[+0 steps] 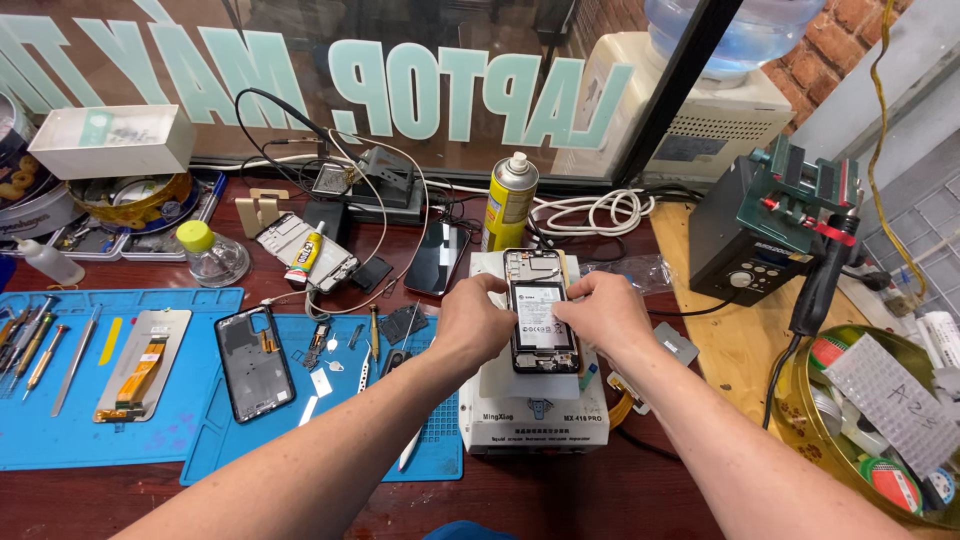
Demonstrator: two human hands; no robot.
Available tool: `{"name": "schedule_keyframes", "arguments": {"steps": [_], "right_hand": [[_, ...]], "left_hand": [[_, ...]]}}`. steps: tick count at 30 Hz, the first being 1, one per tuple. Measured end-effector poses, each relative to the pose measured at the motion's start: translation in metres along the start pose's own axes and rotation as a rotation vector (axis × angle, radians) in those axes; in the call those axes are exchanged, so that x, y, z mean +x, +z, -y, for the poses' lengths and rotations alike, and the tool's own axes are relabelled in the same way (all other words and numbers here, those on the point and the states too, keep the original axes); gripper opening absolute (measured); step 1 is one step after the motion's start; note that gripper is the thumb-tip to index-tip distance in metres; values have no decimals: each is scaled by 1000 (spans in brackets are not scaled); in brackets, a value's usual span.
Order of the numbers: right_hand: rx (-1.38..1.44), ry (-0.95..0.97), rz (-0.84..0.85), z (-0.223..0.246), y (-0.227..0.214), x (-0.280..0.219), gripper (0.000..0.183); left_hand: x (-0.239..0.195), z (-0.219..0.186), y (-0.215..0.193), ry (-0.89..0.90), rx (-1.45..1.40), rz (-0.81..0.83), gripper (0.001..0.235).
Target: The person repairs a smartphone by connecting internal ribbon cables, applying adhesive to a component, and reattaching parts. They handle the phone chassis, battery, and small connectors while working at a cluttered repair bench.
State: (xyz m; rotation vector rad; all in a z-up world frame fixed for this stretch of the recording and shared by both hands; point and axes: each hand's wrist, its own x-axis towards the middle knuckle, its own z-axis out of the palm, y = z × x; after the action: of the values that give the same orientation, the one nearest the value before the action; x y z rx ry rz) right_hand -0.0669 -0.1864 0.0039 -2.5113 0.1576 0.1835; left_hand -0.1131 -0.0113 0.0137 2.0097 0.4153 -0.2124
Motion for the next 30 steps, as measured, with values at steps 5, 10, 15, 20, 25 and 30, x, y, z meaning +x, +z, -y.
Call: {"name": "schedule_keyframes", "arguments": {"steps": [5,10,15,20,25,30], "right_hand": [[-102,-116,-85,7,-5,-7,37],[-37,-170,-30,14,5,-9,24],[-30,-235,23,9,3,-5,23],[78,-302,-33,16,3,-7,21],[206,-377,35,35,2,-10,24],[273,-372,122,44,11,-14,27]], "left_hand": [[4,7,3,50,17,-31,50],[9,13,7,6,-30,-5,48],[5,28,10,-18,-254,7,31],[-7,73,-14,-135,-375,19,32],[-11,120,-51,-365,-379,-80,19],[-4,156,-79,-484,-408,-157,24]]}}
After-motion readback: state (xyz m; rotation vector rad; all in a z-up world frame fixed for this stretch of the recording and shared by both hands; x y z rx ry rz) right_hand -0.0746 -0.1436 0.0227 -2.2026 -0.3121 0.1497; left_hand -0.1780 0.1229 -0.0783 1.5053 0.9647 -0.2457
